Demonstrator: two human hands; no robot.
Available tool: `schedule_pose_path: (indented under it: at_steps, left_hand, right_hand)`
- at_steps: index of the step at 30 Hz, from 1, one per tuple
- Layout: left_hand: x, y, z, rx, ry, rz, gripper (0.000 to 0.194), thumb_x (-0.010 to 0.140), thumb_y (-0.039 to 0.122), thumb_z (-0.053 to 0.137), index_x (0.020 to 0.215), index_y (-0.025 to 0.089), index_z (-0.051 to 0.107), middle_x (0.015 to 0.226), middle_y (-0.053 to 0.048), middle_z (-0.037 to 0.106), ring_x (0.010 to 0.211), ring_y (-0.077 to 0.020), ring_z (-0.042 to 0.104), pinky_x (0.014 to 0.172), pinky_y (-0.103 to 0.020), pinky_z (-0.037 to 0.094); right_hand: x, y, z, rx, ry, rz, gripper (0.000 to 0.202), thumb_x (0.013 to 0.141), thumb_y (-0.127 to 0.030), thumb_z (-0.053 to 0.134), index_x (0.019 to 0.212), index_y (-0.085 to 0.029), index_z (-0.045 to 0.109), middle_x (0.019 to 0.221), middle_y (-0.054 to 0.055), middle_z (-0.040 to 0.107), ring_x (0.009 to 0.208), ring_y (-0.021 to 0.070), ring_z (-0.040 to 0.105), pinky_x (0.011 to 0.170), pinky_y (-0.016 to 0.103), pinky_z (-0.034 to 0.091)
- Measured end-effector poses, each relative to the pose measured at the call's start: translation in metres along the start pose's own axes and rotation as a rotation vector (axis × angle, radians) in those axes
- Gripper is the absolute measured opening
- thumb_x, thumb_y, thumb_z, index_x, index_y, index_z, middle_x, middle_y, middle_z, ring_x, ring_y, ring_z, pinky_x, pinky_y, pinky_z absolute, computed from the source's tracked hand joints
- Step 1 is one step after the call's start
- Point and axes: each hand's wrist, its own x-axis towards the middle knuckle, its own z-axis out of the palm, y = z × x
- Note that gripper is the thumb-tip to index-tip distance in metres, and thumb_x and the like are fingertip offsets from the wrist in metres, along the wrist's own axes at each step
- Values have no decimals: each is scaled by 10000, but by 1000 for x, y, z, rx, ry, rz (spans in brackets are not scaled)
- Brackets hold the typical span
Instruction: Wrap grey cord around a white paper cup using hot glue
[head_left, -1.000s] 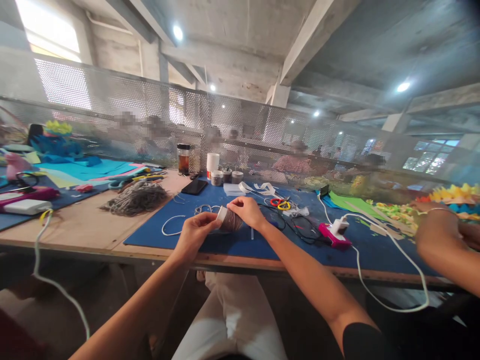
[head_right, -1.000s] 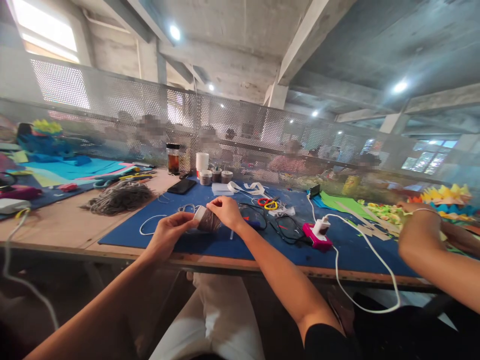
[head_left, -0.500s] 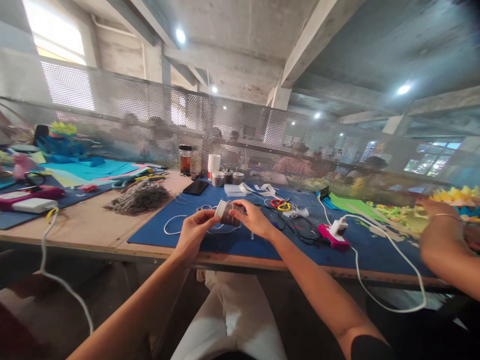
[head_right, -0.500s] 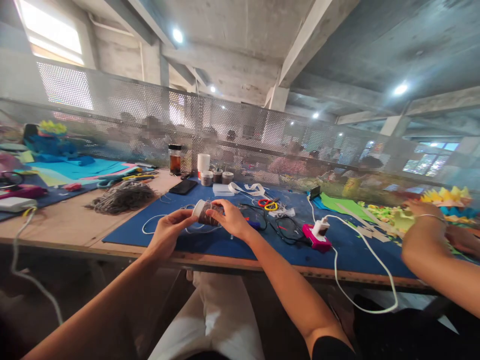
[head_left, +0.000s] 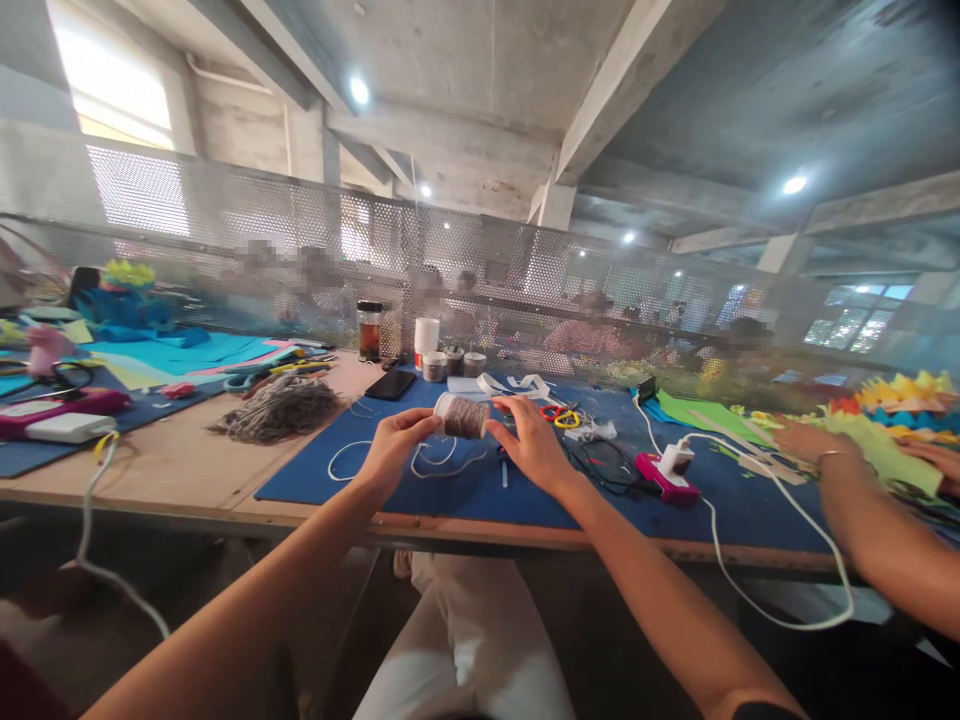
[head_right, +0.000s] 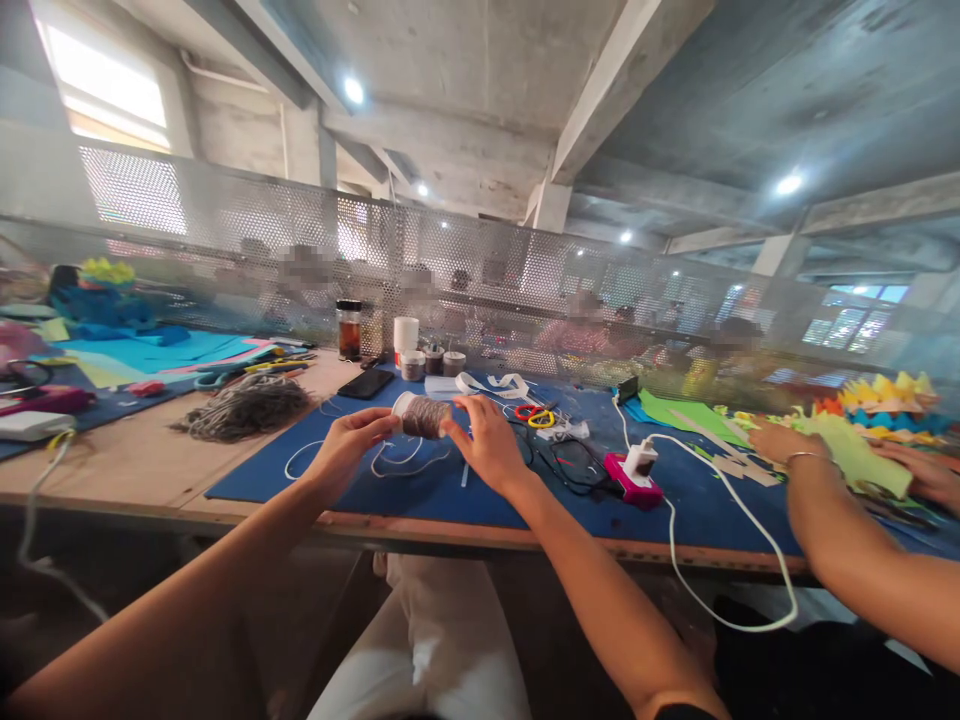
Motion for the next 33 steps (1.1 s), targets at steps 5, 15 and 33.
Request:
schedule_pose_path:
  at_steps: [5, 15, 33]
  left_hand:
    - [18, -10, -2, 74, 54, 22, 280, 642, 356, 741, 825, 144, 740, 699, -28, 675, 615, -130, 536, 591, -241, 394]
    - [62, -21, -5, 188, 37, 55, 317, 589, 389, 749, 787, 142, 744, 653, -22, 660, 579, -131, 535, 542, -243, 381]
    - [63, -34, -9, 263, -29, 32, 346, 544, 411, 781, 744, 133, 734, 610, -25, 640, 525, -120, 497, 511, -253, 344]
  right_hand:
    - [-29, 22, -16, -382, -199, 118, 284, 899, -380, 514, 1107, -194, 570, 1063, 98, 609, 1049, 237, 542, 926, 379, 409]
    - [-41, 35, -5, -621, -406, 148, 287, 860, -276, 560, 1125, -169, 538, 1012, 118, 620, 968, 248, 578, 847, 356, 416]
    - [-17, 37, 0, -2, 75, 361, 317, 920, -420, 434, 1083, -179, 561, 821, 58, 660, 739, 195, 652, 700, 293, 491]
